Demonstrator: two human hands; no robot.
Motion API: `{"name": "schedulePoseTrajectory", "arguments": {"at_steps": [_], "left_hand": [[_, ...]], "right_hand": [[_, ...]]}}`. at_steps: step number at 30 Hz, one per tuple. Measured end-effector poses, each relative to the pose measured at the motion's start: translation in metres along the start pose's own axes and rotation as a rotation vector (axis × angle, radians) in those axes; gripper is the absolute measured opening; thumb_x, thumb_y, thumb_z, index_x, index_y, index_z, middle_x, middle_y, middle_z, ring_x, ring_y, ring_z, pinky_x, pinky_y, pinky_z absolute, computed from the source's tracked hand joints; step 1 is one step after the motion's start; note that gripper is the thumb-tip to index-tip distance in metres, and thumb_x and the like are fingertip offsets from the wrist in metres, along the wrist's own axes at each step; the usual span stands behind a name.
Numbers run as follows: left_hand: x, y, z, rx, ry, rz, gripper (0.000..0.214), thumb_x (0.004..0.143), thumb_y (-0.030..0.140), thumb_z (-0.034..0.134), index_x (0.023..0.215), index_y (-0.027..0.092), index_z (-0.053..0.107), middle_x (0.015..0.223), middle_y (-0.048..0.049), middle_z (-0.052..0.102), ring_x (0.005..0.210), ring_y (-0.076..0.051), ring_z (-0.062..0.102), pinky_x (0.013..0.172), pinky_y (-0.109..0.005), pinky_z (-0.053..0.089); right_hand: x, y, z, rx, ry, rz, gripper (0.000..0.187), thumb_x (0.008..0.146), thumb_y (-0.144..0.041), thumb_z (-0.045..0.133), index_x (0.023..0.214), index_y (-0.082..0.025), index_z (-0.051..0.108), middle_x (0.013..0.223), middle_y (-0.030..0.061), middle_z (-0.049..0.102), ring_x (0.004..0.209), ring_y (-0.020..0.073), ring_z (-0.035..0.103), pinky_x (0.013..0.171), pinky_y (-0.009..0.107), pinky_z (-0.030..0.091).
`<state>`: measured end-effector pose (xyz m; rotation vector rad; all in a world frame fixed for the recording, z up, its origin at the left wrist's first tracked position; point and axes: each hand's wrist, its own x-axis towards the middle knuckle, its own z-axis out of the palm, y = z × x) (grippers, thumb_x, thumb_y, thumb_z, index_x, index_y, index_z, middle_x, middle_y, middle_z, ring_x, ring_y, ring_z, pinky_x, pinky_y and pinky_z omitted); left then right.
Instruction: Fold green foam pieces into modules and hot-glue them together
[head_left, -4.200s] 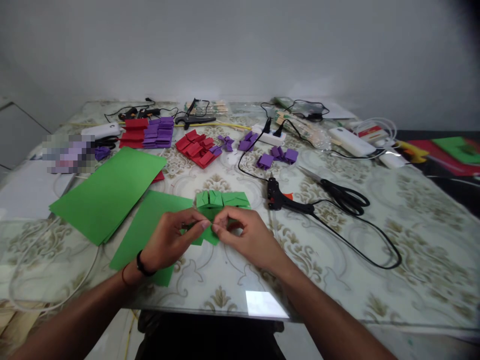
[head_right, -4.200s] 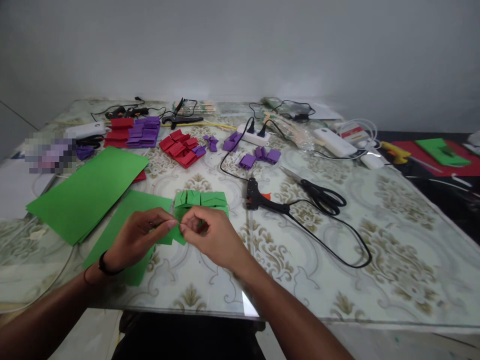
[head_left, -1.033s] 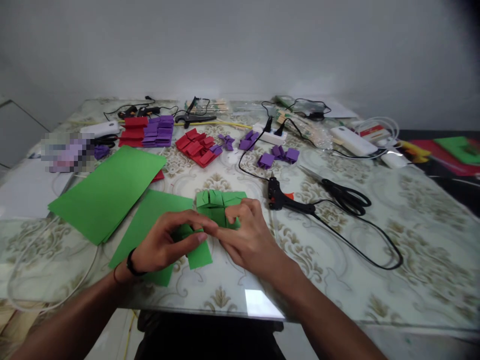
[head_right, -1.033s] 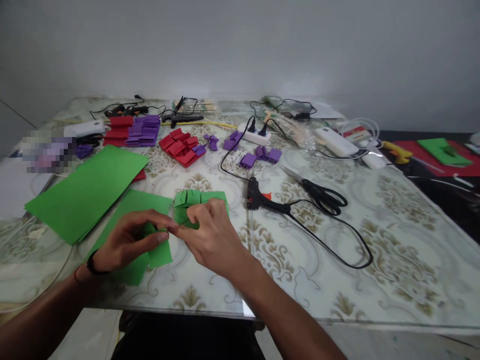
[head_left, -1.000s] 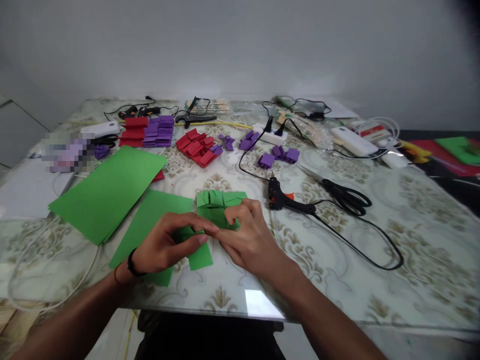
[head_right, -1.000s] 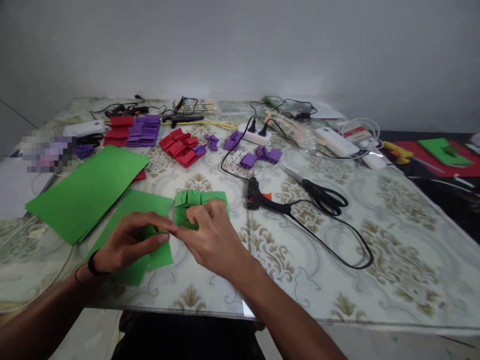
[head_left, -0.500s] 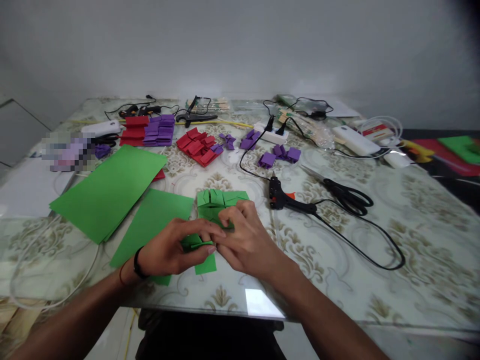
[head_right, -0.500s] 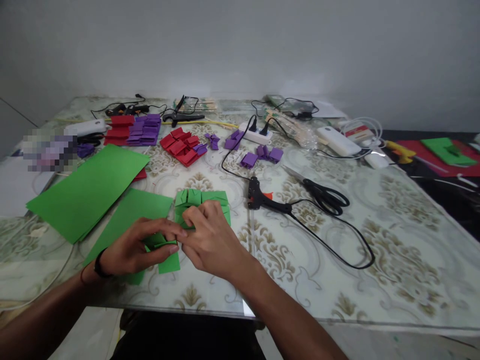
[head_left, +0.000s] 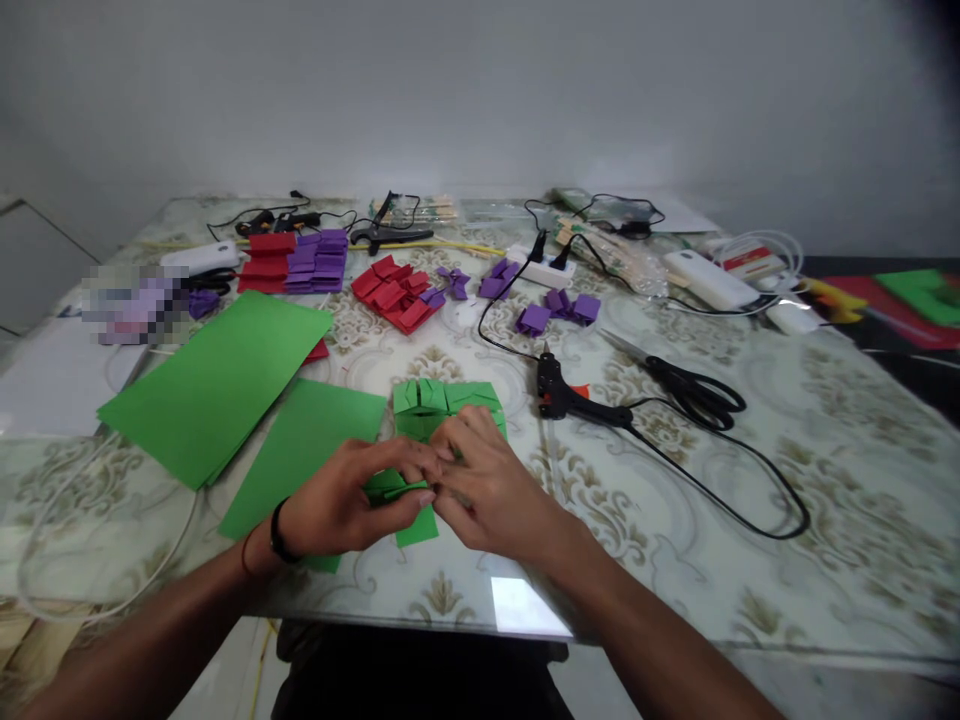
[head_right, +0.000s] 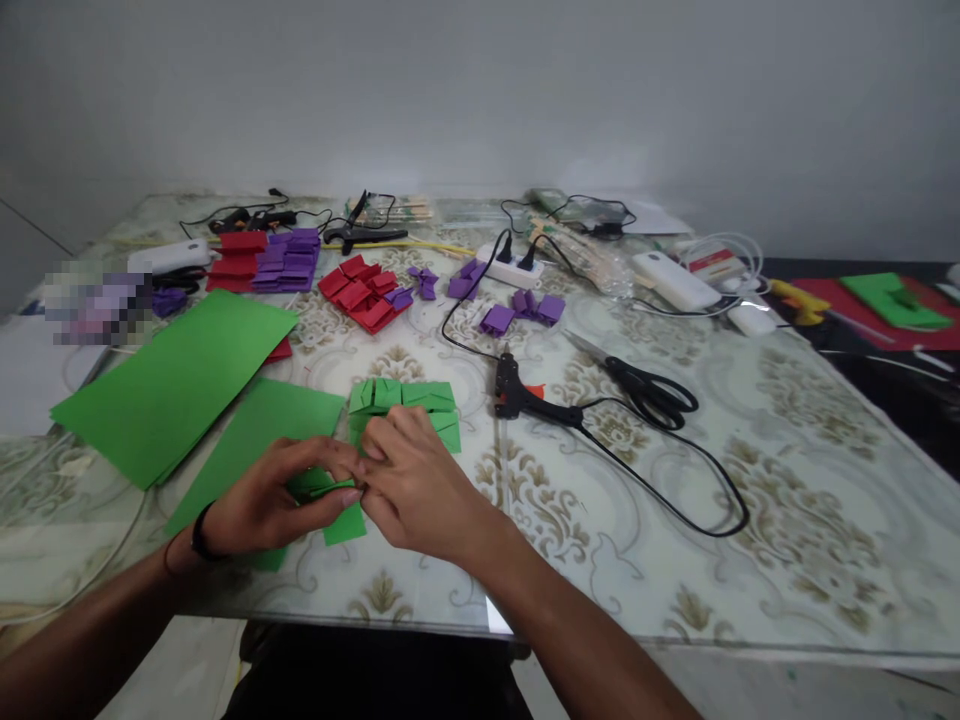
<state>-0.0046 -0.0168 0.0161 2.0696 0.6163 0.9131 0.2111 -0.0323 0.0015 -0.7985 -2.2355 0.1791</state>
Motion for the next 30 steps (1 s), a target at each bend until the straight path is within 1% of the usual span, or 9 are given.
{"name": "schedulePoseTrajectory", "arguments": {"at_steps": [2, 6, 10, 13, 16, 19, 21, 26, 30], "left_hand": [[0.0, -0.001, 0.0, 0.006, 0.011, -0.006, 0.018, 0.095, 0.014, 0.075, 0.11, 0.022, 0.071, 0.101, -0.0025, 0.083, 0.085, -0.017, 0.079, 0.081, -0.025, 0.063], [0.0, -0.002, 0.0, 0.025, 0.001, -0.004, 0.031, 0.095, 0.012, 0.073, 0.124, 0.022, 0.069, 0.103, -0.0042, 0.082, 0.083, -0.017, 0.078, 0.08, -0.027, 0.063], [-0.001, -0.003, -0.001, 0.009, 0.017, -0.01, 0.017, 0.096, 0.014, 0.075, 0.111, 0.022, 0.07, 0.094, -0.0018, 0.08, 0.08, -0.016, 0.077, 0.077, -0.026, 0.061], [-0.001, -0.004, -0.002, 0.003, 0.065, 0.006, 0.012, 0.098, 0.016, 0.075, 0.105, 0.023, 0.069, 0.099, -0.0014, 0.08, 0.088, -0.017, 0.077, 0.083, -0.027, 0.061], [-0.001, -0.007, -0.001, 0.047, 0.167, -0.033, 0.016, 0.102, 0.019, 0.072, 0.116, 0.024, 0.068, 0.111, -0.0034, 0.079, 0.098, -0.018, 0.075, 0.091, -0.03, 0.059], [-0.001, -0.008, 0.0, 0.067, 0.208, -0.139, 0.025, 0.104, 0.021, 0.069, 0.129, 0.025, 0.065, 0.11, -0.0041, 0.076, 0.094, -0.017, 0.073, 0.09, -0.031, 0.058], [-0.001, -0.009, 0.0, 0.052, 0.196, -0.17, 0.026, 0.104, 0.022, 0.069, 0.129, 0.024, 0.065, 0.11, -0.005, 0.076, 0.095, -0.018, 0.073, 0.091, -0.033, 0.057], [-0.001, -0.009, 0.0, -0.069, 0.133, -0.242, 0.032, 0.105, 0.029, 0.068, 0.136, 0.023, 0.061, 0.101, -0.0041, 0.08, 0.089, -0.018, 0.075, 0.078, -0.029, 0.055], [0.001, -0.009, 0.0, -0.026, 0.203, -0.305, 0.026, 0.105, 0.032, 0.069, 0.128, 0.021, 0.065, 0.097, -0.0038, 0.082, 0.088, -0.018, 0.077, 0.074, -0.028, 0.055]], "right_hand": [[0.0, 0.0, 0.001, -0.02, 0.008, 0.001, 0.021, 0.097, -0.007, 0.054, 0.084, -0.014, 0.069, 0.087, 0.0064, 0.053, 0.085, 0.0234, 0.044, 0.076, 0.04, 0.035], [0.0, 0.0, 0.004, -0.046, 0.009, -0.006, 0.023, 0.099, -0.009, 0.054, 0.08, -0.016, 0.065, 0.086, 0.0057, 0.052, 0.084, 0.0232, 0.045, 0.075, 0.04, 0.034], [-0.001, 0.0, 0.003, 0.032, 0.01, 0.048, 0.02, 0.097, -0.009, 0.053, 0.083, -0.018, 0.064, 0.086, 0.0039, 0.05, 0.083, 0.0226, 0.047, 0.075, 0.039, 0.035], [0.0, 0.001, 0.0, 0.109, 0.048, 0.129, 0.021, 0.098, -0.008, 0.052, 0.086, -0.02, 0.064, 0.087, 0.0033, 0.051, 0.084, 0.0219, 0.051, 0.077, 0.039, 0.039], [0.002, 0.001, -0.004, 0.268, 0.072, 0.243, 0.017, 0.104, -0.012, 0.053, 0.098, -0.021, 0.067, 0.094, 0.0044, 0.058, 0.09, 0.0213, 0.059, 0.081, 0.038, 0.046], [0.005, 0.0, -0.007, 0.439, 0.052, 0.385, 0.003, 0.101, -0.019, 0.066, 0.102, -0.022, 0.068, 0.095, 0.003, 0.063, 0.09, 0.0195, 0.064, 0.081, 0.034, 0.051], [0.006, 0.0, -0.008, 0.517, 0.034, 0.478, 0.006, 0.098, -0.021, 0.074, 0.096, -0.022, 0.068, 0.089, 0.0006, 0.065, 0.084, 0.0178, 0.064, 0.078, 0.032, 0.051], [0.008, 0.004, -0.008, 0.625, 0.02, 0.624, 0.012, 0.096, -0.027, 0.074, 0.086, -0.022, 0.072, 0.08, -0.0003, 0.07, 0.075, 0.0165, 0.064, 0.071, 0.03, 0.05], [0.007, 0.005, -0.006, 0.633, 0.053, 0.655, 0.009, 0.095, -0.028, 0.073, 0.09, -0.021, 0.072, 0.081, -0.0001, 0.07, 0.074, 0.0162, 0.065, 0.069, 0.029, 0.05]]}}
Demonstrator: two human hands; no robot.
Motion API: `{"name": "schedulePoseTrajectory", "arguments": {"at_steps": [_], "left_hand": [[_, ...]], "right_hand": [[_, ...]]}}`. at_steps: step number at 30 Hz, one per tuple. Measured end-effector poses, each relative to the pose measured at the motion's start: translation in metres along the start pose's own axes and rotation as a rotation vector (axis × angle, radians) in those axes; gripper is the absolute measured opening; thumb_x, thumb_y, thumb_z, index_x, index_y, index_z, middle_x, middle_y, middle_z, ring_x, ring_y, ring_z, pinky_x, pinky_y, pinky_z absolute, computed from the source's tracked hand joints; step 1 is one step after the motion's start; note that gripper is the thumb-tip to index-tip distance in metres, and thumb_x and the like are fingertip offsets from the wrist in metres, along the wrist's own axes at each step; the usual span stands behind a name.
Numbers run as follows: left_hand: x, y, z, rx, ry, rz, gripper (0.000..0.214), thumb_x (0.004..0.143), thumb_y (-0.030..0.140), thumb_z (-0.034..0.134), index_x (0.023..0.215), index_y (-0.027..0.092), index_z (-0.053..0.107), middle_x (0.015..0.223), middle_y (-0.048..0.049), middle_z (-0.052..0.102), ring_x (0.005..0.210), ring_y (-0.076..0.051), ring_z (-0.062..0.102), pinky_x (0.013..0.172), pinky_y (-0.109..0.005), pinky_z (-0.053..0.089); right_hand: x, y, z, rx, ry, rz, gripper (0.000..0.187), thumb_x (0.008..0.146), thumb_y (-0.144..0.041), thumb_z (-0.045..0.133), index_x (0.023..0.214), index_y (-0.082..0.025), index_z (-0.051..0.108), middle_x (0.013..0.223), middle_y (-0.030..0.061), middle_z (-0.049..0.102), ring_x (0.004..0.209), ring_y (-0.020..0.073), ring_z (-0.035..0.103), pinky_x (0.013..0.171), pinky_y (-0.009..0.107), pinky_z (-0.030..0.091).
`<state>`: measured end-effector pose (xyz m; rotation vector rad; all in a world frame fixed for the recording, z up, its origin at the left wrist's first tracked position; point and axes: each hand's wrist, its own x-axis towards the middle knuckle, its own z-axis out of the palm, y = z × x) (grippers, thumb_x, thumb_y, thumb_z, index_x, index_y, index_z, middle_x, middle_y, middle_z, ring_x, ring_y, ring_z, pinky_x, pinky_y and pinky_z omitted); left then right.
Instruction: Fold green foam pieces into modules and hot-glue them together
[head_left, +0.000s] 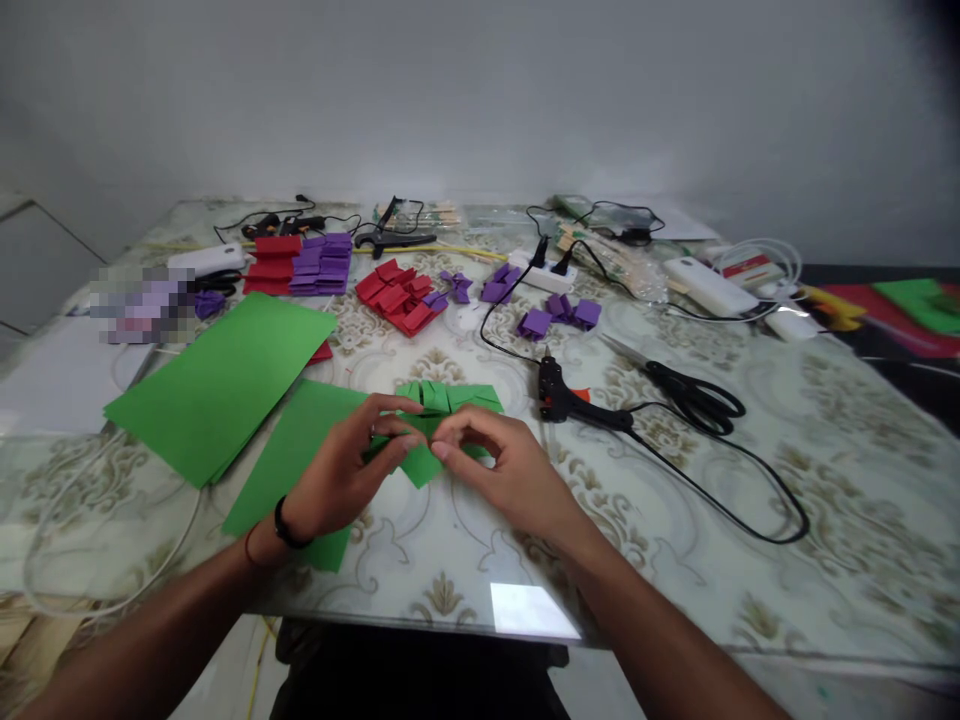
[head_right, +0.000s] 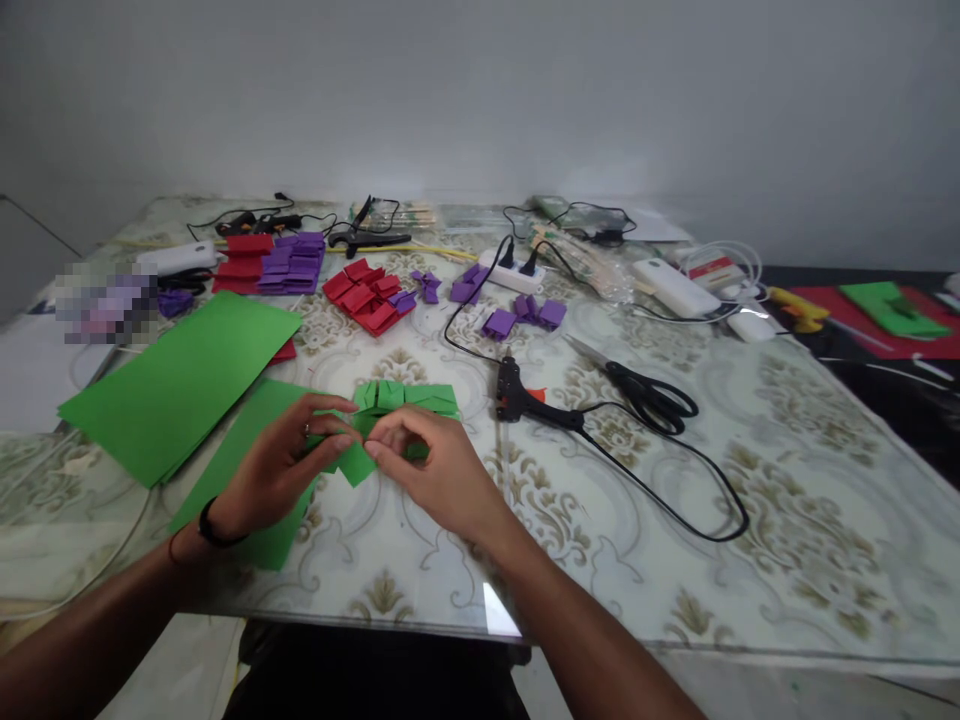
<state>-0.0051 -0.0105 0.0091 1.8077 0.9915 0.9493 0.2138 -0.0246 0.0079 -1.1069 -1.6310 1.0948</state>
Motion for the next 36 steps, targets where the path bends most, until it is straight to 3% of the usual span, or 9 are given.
{"name": "schedulePoseTrajectory", "arguments": {"at_steps": [9, 14, 22, 28, 36], "left_hand": [[0.0038, -0.0024, 0.0013, -0.1, 0.03, -0.036, 0.015, 0.098, 0.034, 0.079, 0.093, 0.02, 0.074, 0.089, -0.0019, 0.082, 0.083, -0.017, 0.077, 0.077, -0.028, 0.059], [0.0044, -0.0062, 0.0034, -0.268, -0.048, -0.053, 0.022, 0.097, 0.04, 0.081, 0.091, 0.019, 0.077, 0.104, -0.0084, 0.084, 0.098, -0.022, 0.079, 0.088, -0.034, 0.062], [0.0033, -0.0016, 0.004, -0.133, -0.01, 0.073, 0.012, 0.097, 0.031, 0.081, 0.09, 0.021, 0.079, 0.098, -0.007, 0.083, 0.101, -0.023, 0.076, 0.096, -0.038, 0.059], [0.0042, -0.0007, 0.0026, -0.147, 0.073, 0.056, 0.008, 0.096, 0.023, 0.079, 0.088, 0.022, 0.077, 0.098, -0.0051, 0.078, 0.104, -0.022, 0.073, 0.098, -0.039, 0.056], [0.0044, 0.0001, 0.0035, -0.036, -0.02, 0.165, 0.01, 0.09, 0.013, 0.077, 0.089, 0.022, 0.076, 0.096, -0.0052, 0.078, 0.107, -0.024, 0.07, 0.101, -0.042, 0.052]], "right_hand": [[-0.0007, -0.0008, 0.0039, -0.035, 0.048, -0.103, 0.005, 0.094, -0.018, 0.073, 0.091, -0.021, 0.074, 0.085, 0.0001, 0.066, 0.076, 0.0153, 0.064, 0.07, 0.029, 0.052], [-0.0009, -0.0007, 0.0066, -0.05, 0.031, -0.186, 0.011, 0.091, -0.012, 0.071, 0.086, -0.021, 0.072, 0.083, -0.0005, 0.061, 0.077, 0.0151, 0.061, 0.072, 0.029, 0.051], [-0.0017, -0.0024, 0.007, -0.087, 0.021, -0.244, 0.014, 0.084, -0.007, 0.065, 0.081, -0.021, 0.064, 0.082, -0.0013, 0.058, 0.076, 0.0152, 0.058, 0.072, 0.028, 0.048], [-0.0009, -0.0041, 0.001, -0.089, 0.03, -0.2, 0.012, 0.087, -0.011, 0.068, 0.082, -0.022, 0.067, 0.079, -0.0011, 0.061, 0.075, 0.0158, 0.06, 0.071, 0.03, 0.048], [-0.0009, -0.0028, 0.0016, -0.09, -0.03, -0.235, 0.015, 0.084, -0.008, 0.066, 0.08, -0.022, 0.063, 0.079, -0.0017, 0.061, 0.075, 0.0158, 0.06, 0.071, 0.029, 0.048]]}}
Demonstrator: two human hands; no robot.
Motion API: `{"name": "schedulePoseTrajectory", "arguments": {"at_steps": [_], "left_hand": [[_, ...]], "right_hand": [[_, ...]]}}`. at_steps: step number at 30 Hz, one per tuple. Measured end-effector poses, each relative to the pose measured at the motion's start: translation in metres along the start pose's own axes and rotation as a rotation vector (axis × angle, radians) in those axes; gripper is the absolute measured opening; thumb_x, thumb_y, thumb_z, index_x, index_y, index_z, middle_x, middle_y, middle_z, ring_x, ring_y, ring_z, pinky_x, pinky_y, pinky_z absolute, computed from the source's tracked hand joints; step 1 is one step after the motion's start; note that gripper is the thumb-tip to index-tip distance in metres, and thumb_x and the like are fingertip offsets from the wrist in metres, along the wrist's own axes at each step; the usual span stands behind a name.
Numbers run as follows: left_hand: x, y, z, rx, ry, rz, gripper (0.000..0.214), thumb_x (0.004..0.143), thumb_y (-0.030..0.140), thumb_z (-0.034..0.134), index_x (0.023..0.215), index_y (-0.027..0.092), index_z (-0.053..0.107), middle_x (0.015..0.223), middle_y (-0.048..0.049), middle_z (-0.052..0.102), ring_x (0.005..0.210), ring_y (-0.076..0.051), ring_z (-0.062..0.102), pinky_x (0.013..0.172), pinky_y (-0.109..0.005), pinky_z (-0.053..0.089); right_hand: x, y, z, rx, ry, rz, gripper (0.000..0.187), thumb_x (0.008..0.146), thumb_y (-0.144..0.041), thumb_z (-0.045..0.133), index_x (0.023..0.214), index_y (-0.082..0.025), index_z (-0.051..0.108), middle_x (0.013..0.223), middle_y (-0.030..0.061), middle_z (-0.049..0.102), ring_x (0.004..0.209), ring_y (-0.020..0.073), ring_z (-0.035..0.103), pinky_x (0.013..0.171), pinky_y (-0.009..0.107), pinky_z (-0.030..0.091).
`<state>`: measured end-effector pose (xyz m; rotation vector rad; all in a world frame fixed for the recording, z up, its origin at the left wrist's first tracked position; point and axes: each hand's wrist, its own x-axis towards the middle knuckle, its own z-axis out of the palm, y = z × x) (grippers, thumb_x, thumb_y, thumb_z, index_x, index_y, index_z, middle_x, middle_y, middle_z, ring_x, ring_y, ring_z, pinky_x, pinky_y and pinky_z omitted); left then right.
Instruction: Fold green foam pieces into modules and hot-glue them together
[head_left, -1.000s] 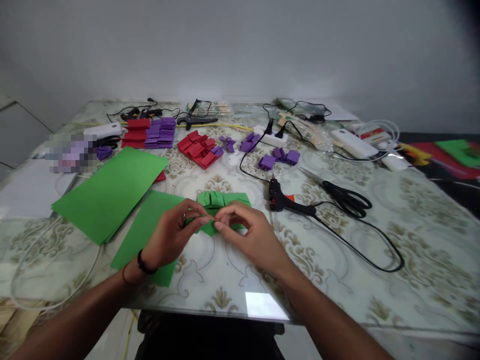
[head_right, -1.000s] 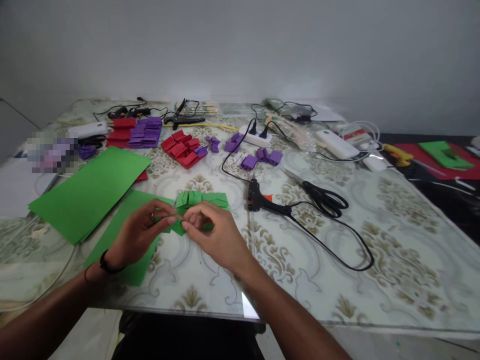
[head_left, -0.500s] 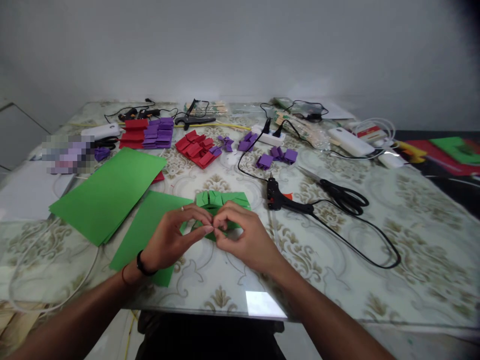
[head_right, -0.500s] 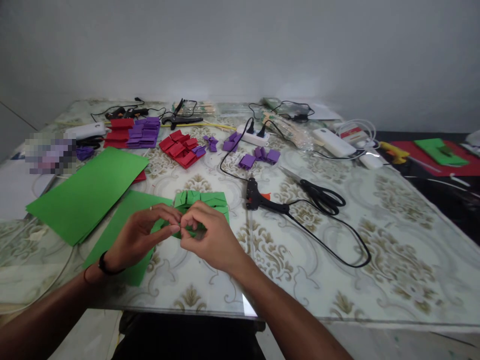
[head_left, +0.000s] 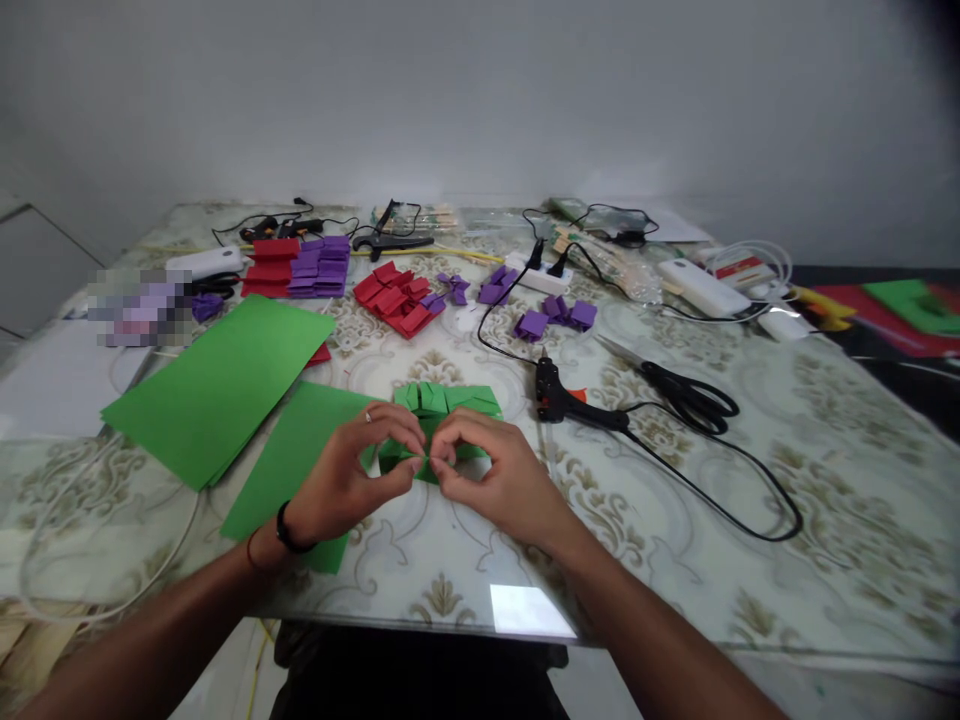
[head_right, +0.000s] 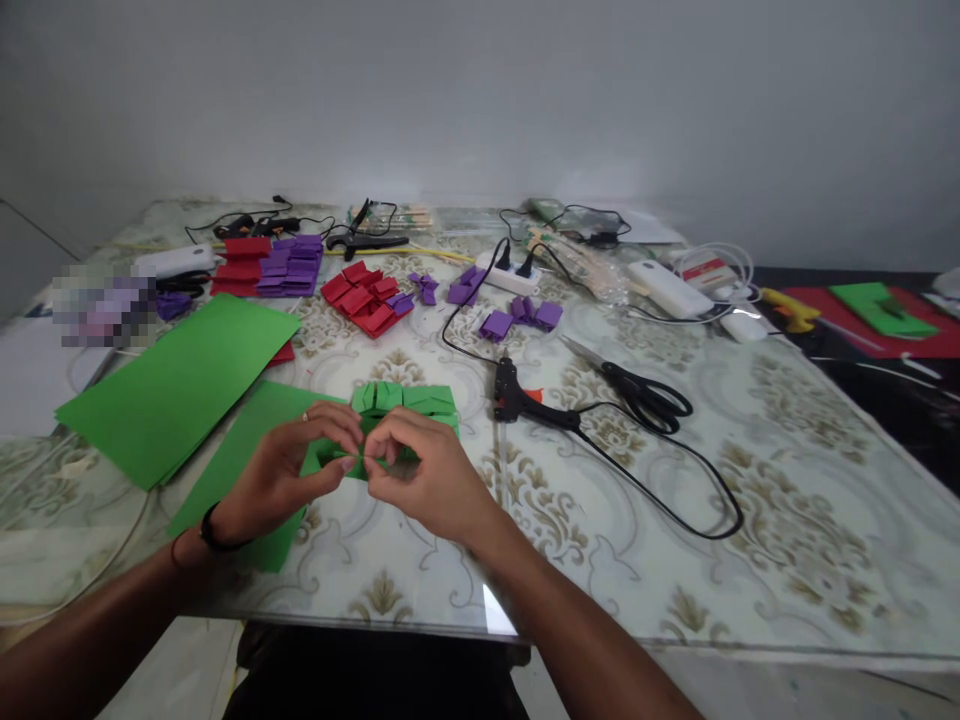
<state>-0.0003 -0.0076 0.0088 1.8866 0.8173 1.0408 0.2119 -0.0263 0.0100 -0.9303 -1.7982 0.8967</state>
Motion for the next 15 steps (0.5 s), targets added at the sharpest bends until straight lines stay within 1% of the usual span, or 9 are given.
{"name": "schedulePoseTrajectory", "arguments": {"at_steps": [5, 10, 15], "left_hand": [[-0.0003, -0.0014, -0.0035, -0.035, -0.02, -0.03, 0.009, 0.09, 0.015, 0.076, 0.087, 0.023, 0.077, 0.103, -0.0053, 0.076, 0.109, -0.024, 0.068, 0.101, -0.042, 0.051], [0.0011, -0.0006, -0.007, -0.073, -0.008, -0.085, 0.013, 0.091, 0.016, 0.076, 0.08, 0.023, 0.073, 0.102, -0.0062, 0.078, 0.115, -0.026, 0.067, 0.106, -0.044, 0.048], [0.0012, 0.0002, -0.0076, -0.085, 0.001, -0.086, 0.012, 0.091, 0.017, 0.077, 0.081, 0.022, 0.074, 0.104, -0.0062, 0.078, 0.111, -0.026, 0.067, 0.103, -0.043, 0.047]], "right_hand": [[-0.0005, 0.0009, 0.0002, -0.001, -0.022, 0.001, 0.016, 0.083, -0.006, 0.066, 0.08, -0.022, 0.062, 0.079, -0.0023, 0.06, 0.074, 0.015, 0.059, 0.071, 0.028, 0.047], [-0.0006, 0.0002, -0.0025, -0.003, 0.0, 0.009, 0.017, 0.082, -0.006, 0.066, 0.079, -0.022, 0.063, 0.077, -0.0026, 0.06, 0.074, 0.0154, 0.059, 0.071, 0.029, 0.046], [-0.0003, -0.0007, -0.0033, 0.01, 0.009, 0.037, 0.014, 0.082, -0.008, 0.065, 0.079, -0.022, 0.064, 0.077, -0.0026, 0.061, 0.072, 0.0145, 0.059, 0.07, 0.028, 0.046]]}}
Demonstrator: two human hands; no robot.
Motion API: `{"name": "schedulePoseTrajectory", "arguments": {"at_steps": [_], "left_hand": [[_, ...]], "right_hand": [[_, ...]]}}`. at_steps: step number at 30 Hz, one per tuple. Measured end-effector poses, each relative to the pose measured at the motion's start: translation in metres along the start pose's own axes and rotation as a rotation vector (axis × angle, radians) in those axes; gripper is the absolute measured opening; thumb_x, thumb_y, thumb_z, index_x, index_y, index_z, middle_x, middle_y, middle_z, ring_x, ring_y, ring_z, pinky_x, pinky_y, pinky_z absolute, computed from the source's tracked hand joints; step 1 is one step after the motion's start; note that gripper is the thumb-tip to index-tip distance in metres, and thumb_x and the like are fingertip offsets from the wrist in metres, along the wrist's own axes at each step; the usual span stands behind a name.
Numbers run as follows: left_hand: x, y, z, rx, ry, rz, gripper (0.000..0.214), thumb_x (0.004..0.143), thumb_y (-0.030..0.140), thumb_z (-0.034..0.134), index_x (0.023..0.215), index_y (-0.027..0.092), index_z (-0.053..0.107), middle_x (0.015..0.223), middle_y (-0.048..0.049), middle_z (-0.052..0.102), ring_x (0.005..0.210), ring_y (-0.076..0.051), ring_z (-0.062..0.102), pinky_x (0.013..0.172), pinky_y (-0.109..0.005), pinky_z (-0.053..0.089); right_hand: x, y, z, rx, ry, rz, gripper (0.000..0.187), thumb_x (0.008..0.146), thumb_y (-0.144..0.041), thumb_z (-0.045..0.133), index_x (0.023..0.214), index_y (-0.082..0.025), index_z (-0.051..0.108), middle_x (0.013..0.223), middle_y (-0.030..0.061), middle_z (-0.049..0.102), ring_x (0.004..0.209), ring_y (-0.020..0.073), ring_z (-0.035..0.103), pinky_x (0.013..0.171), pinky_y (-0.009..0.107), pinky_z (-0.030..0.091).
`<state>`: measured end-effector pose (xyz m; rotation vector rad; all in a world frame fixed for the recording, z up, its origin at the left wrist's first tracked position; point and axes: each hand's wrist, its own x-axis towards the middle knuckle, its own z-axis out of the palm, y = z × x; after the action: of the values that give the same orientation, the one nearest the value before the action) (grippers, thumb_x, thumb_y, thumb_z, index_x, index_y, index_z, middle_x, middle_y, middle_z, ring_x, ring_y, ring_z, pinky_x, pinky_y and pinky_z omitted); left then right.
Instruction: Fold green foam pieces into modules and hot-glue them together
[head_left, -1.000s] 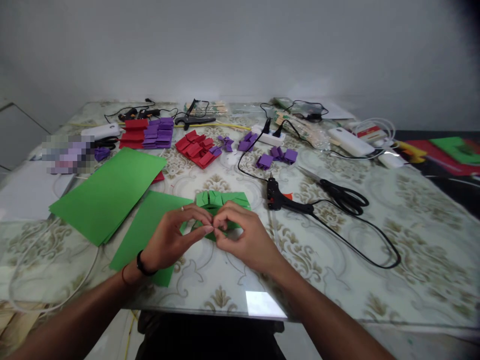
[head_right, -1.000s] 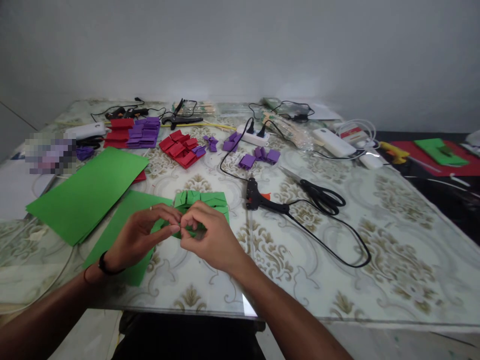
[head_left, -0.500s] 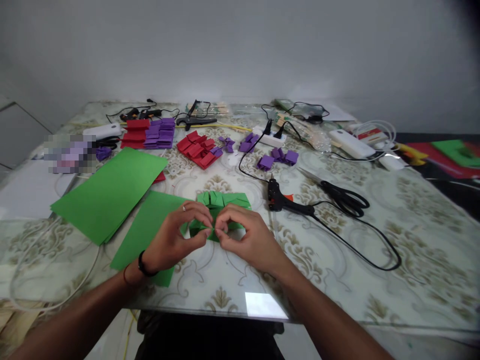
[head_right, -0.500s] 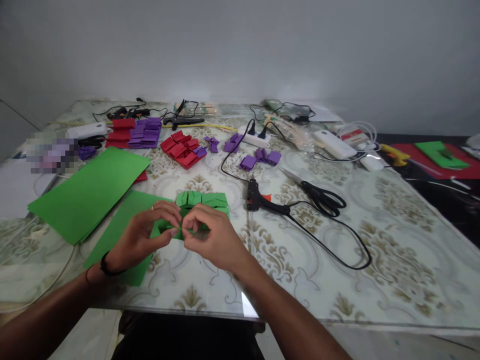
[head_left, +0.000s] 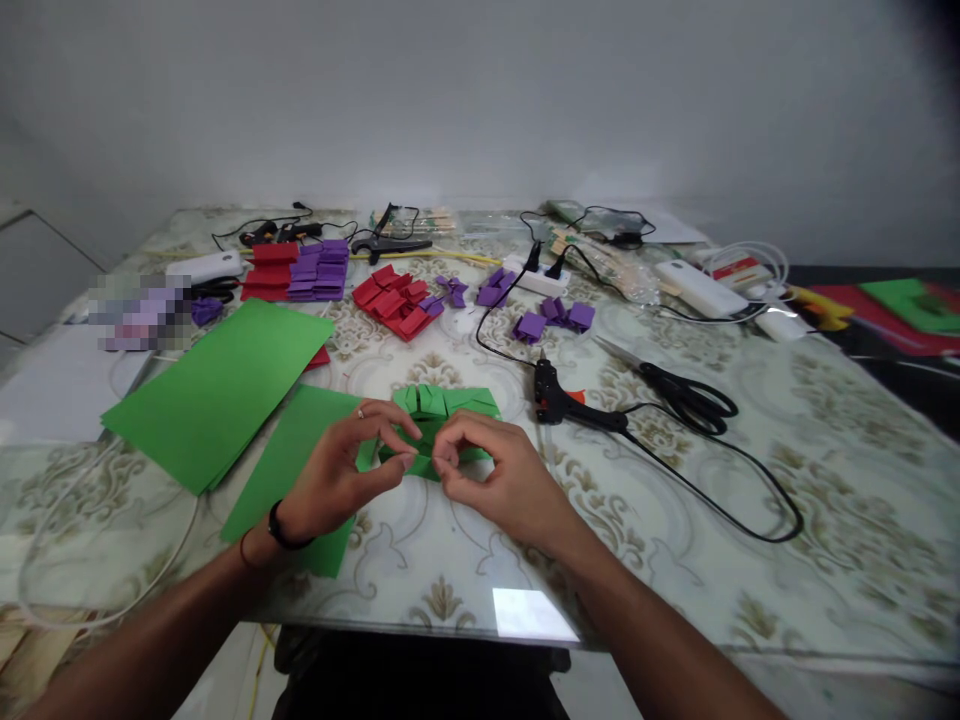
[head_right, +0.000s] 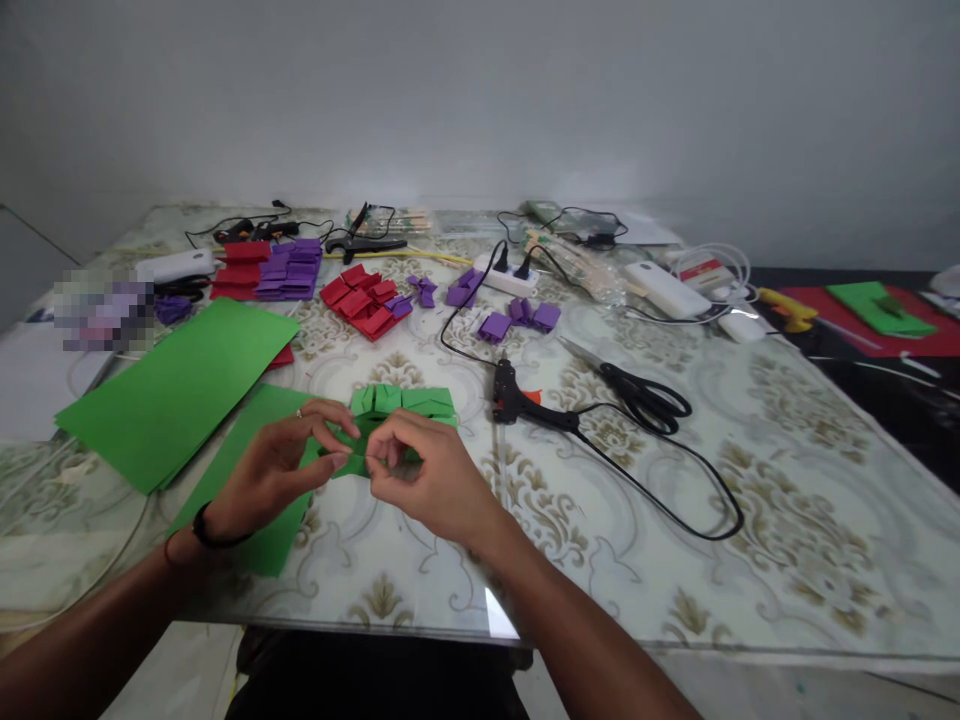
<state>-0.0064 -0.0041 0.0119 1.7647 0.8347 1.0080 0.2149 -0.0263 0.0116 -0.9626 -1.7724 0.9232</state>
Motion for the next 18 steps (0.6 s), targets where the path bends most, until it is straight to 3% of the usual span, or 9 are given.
{"name": "schedulePoseTrajectory", "arguments": {"at_steps": [7, 13, 18], "left_hand": [[0.0, 0.0018, -0.0006, -0.002, 0.014, 0.012, 0.01, 0.091, 0.017, 0.077, 0.082, 0.022, 0.074, 0.104, -0.0064, 0.075, 0.107, -0.025, 0.067, 0.099, -0.042, 0.048], [-0.0006, 0.0023, 0.0003, 0.134, -0.026, 0.056, 0.011, 0.088, 0.012, 0.076, 0.085, 0.023, 0.074, 0.106, -0.0045, 0.074, 0.106, -0.024, 0.066, 0.101, -0.042, 0.046], [-0.0018, -0.0004, 0.0004, 0.118, -0.022, 0.096, 0.015, 0.087, 0.008, 0.074, 0.086, 0.023, 0.072, 0.104, -0.0036, 0.071, 0.103, -0.022, 0.064, 0.097, -0.039, 0.047]], "right_hand": [[0.0006, -0.002, -0.0024, 0.009, 0.019, 0.084, 0.007, 0.084, -0.014, 0.066, 0.08, -0.02, 0.067, 0.071, -0.0033, 0.063, 0.067, 0.0131, 0.059, 0.065, 0.026, 0.045], [-0.0007, -0.001, 0.0017, -0.016, -0.024, -0.005, 0.012, 0.08, -0.008, 0.065, 0.079, -0.02, 0.064, 0.075, -0.0032, 0.063, 0.07, 0.0126, 0.059, 0.07, 0.025, 0.046], [-0.002, -0.0004, 0.0002, -0.033, -0.022, -0.016, 0.012, 0.081, -0.009, 0.066, 0.081, -0.021, 0.064, 0.075, -0.0034, 0.062, 0.07, 0.0129, 0.059, 0.069, 0.026, 0.047]]}}
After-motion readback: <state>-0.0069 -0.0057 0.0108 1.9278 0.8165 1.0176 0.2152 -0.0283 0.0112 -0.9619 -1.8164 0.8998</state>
